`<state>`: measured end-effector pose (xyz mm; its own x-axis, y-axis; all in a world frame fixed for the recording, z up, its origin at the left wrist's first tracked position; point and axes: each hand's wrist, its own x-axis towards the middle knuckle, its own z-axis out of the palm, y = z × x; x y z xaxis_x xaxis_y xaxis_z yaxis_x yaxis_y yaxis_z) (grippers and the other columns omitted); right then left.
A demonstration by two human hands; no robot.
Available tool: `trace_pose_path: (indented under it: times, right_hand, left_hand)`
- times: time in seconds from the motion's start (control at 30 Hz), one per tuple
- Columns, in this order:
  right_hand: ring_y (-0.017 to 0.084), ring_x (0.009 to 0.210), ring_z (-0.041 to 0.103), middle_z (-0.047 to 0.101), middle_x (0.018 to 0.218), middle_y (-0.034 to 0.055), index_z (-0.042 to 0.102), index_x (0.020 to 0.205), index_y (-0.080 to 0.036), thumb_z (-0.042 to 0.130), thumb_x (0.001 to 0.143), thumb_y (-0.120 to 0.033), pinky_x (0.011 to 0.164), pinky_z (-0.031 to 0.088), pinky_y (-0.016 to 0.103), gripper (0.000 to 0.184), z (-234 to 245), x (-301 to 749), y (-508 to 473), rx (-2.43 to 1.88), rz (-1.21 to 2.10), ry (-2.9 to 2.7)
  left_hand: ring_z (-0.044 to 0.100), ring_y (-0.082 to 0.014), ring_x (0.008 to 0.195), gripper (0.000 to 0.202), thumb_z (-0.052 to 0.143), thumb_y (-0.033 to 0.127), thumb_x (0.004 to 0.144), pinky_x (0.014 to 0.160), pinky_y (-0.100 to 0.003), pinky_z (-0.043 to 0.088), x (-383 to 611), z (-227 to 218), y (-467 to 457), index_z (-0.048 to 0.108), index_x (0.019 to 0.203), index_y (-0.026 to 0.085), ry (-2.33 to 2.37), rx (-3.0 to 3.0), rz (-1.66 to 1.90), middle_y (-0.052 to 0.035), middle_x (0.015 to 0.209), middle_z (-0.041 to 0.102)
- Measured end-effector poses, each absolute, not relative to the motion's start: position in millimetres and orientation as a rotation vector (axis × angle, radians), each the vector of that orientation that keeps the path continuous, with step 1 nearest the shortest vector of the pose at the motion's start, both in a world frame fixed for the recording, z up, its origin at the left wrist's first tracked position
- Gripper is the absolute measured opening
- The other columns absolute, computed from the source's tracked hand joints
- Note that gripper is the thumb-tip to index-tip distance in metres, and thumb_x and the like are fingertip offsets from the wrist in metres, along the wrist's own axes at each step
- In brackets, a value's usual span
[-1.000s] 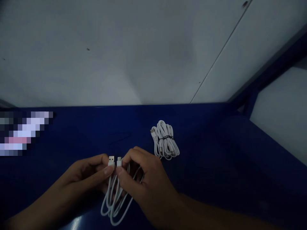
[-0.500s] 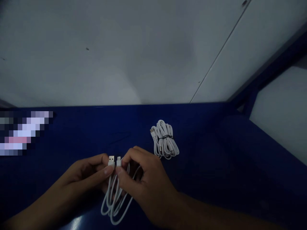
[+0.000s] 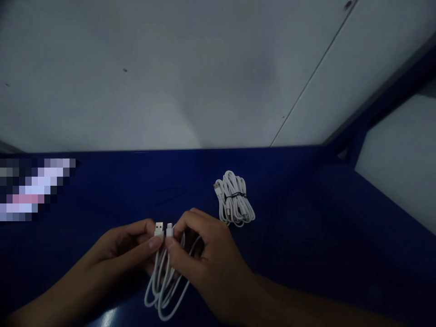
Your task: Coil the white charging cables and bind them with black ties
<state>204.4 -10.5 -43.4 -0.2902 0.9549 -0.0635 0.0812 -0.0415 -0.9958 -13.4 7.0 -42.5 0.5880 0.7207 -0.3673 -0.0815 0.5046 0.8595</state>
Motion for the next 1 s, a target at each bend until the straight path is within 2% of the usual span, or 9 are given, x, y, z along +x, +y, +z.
trace_pose_path:
  times: [1.0]
  right_hand:
    - [0.014,0.065,0.059,0.066,0.078,-0.0014,0.067,0.086,-0.022,0.071,0.102,-0.028,0.058,0.046,0.031,0.018,-44.0,204.7,-10.6,-1.171,1.407,-1.466]
  left_hand:
    - [0.076,-0.0151,0.084,0.020,0.062,0.027,0.113,0.079,-0.024,0.059,-16.5,-51.1,5.4,0.075,0.100,0.019,0.788,0.878,0.565,-0.0050,0.091,0.079]
